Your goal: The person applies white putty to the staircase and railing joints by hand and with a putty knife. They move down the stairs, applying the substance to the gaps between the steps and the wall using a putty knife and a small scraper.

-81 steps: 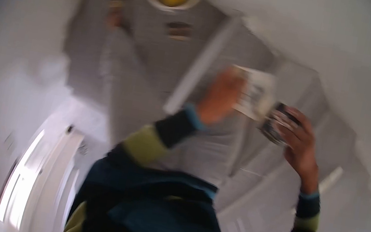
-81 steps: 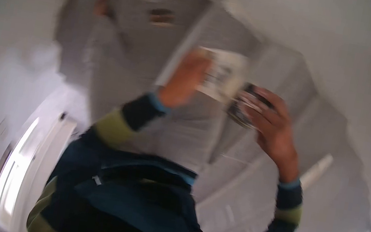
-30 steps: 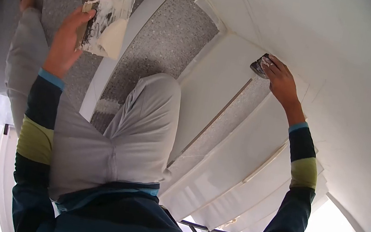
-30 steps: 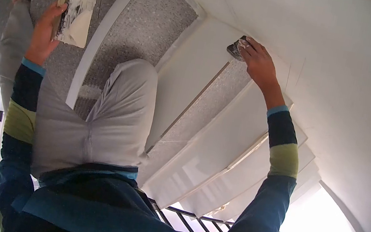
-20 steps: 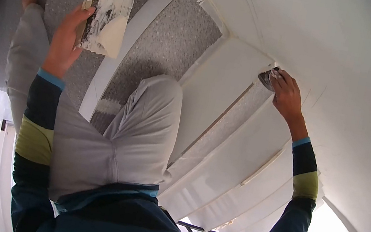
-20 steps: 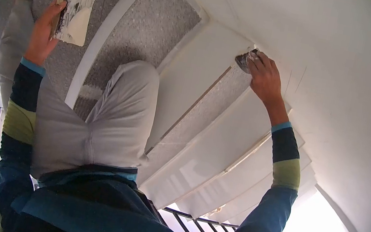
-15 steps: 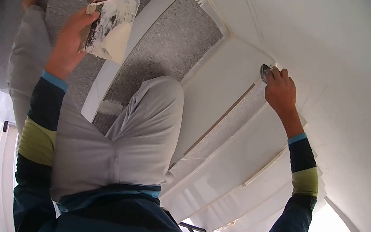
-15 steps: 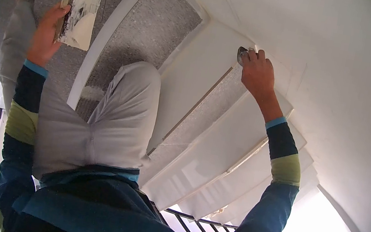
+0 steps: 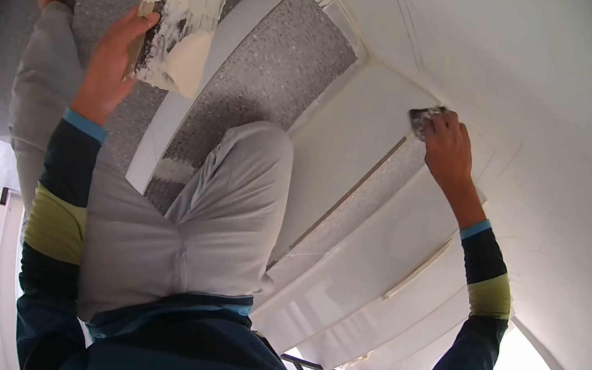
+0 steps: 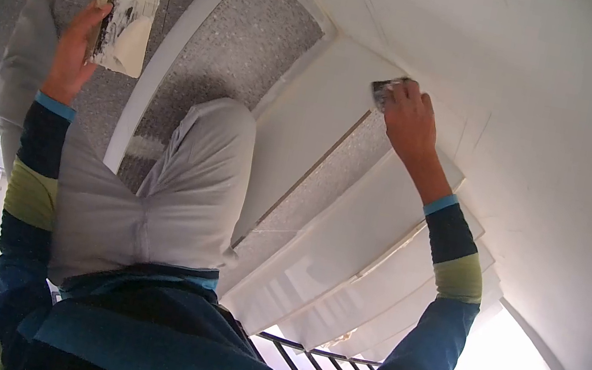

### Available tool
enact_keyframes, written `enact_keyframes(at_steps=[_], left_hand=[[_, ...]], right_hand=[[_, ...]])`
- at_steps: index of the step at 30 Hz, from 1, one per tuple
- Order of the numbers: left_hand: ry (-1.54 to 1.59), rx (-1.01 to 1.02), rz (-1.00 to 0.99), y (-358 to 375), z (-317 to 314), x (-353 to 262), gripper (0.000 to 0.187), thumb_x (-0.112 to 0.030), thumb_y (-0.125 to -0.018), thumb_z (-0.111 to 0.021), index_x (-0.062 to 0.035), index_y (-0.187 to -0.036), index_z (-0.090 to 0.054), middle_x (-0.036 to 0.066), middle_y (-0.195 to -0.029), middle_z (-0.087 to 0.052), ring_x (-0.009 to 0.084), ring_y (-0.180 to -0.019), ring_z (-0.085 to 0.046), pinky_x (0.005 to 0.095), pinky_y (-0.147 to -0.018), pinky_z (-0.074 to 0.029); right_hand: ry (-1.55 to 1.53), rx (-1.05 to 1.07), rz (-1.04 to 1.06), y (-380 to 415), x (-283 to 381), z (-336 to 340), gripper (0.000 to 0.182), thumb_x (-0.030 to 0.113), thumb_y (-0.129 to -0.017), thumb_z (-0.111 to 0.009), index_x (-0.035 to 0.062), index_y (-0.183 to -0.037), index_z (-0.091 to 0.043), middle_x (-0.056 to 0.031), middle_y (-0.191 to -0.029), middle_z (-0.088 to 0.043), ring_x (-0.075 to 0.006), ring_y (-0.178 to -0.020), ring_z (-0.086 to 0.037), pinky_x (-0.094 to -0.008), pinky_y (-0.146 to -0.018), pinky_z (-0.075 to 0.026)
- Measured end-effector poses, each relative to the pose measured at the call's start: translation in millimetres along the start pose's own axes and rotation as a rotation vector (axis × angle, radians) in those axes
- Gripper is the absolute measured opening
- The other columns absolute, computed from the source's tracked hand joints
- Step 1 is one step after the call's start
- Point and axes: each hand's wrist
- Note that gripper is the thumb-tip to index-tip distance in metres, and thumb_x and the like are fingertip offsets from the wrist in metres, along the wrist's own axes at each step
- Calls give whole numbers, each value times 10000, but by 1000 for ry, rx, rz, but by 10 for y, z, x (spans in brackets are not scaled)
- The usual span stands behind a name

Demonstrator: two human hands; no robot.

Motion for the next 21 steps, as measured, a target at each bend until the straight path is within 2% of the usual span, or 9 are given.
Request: enact_keyframes(at_steps=[2, 5, 9, 10, 12, 13, 15, 18, 21], left_hand=[[189, 19, 135, 26, -138, -203, 395, -198, -878, -491, -14, -1225, -442, 59, -1092, -567, 142, -979, -574, 276, -834, -464], [375, 79, 268, 39, -249, -384, 401, -200, -885, -470, -9, -1235, -430, 62, -1091, -566, 141, -973, -577, 274, -828, -467], [398, 76, 284, 47, -185, -346, 420, -204, -888, -472, -9, -1255, -410, 62, -1088, -566, 142, -956, -584, 274, -811, -475], [399, 68, 286, 23, -93, -223, 420, -204, -888, -472, -9, -1255, -410, 62, -1088, -566, 142, -956, -584, 274, -811, -475], [-131, 21, -11, -40, 106, 72, 416, -207, -887, -488, -12, -1248, -418, 66, -1083, -568, 142, -957, -585, 271, -812, -473], [-128, 21, -8, -22, 49, -4, 416, -207, -887, -488, -12, -1248, -418, 66, -1083, -568, 142, -957, -585, 271, -812, -473], [442, 53, 269, 27, -131, -250, 426, -204, -884, -504, -7, -1250, -415, 71, -1099, -559, 142, -981, -573, 268, -829, -465], [235, 71, 78, 54, -40, -127, 431, -197, -882, -511, 4, -1250, -413, 74, -1122, -547, 144, -1002, -562, 260, -846, -456], [308, 38, 147, 29, -2, -224, 421, -194, -881, -512, 3, -1242, -422, 73, -1123, -546, 144, -1004, -561, 256, -846, -455]], right_hand=[[-290, -234, 357, -20, -106, -37, 249, 63, -682, -576, 45, -925, -629, -47, -1019, -562, -199, -1038, -478, -319, -822, -439], [-320, -167, 433, -67, -172, -184, 241, 45, -700, -550, 58, -927, -630, -26, -1043, -574, -173, -1067, -466, -317, -865, -406], [-280, -148, 363, -57, -260, -226, 235, 41, -694, -554, 58, -916, -629, -25, -1001, -587, -185, -1037, -478, -327, -847, -415], [-224, -6, 320, -29, -254, -81, 247, 28, -682, -560, 57, -917, -629, -24, -978, -591, -189, -1024, -484, -331, -835, -421], [-167, 140, 276, 7, -230, 6, 261, 15, -669, -566, 56, -919, -629, -22, -955, -596, -193, -1011, -489, -334, -823, -427], [-202, 27, 270, 23, -225, 8, 280, 5, -654, -574, 55, -924, -629, -25, -934, -595, -197, -998, -494, -334, -810, -434], [-239, -81, 257, 46, -209, -8, 301, -5, -638, -582, 53, -929, -629, -28, -914, -594, -202, -986, -499, -334, -796, -440], [-357, -198, 335, -34, -152, -54, 339, -17, -615, -592, 53, -944, -629, -39, -928, -583, -211, -980, -498, -329, -779, -451], [-466, -176, 336, 33, -46, -161, 334, 2, -623, -593, 53, -952, -627, -38, -954, -564, -218, -979, -496, -322, -776, -456]])
Point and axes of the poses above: each hand's wrist, its own y-axis away from the middle knuckle, its own z-axis out of the back of the hand, x = y × z
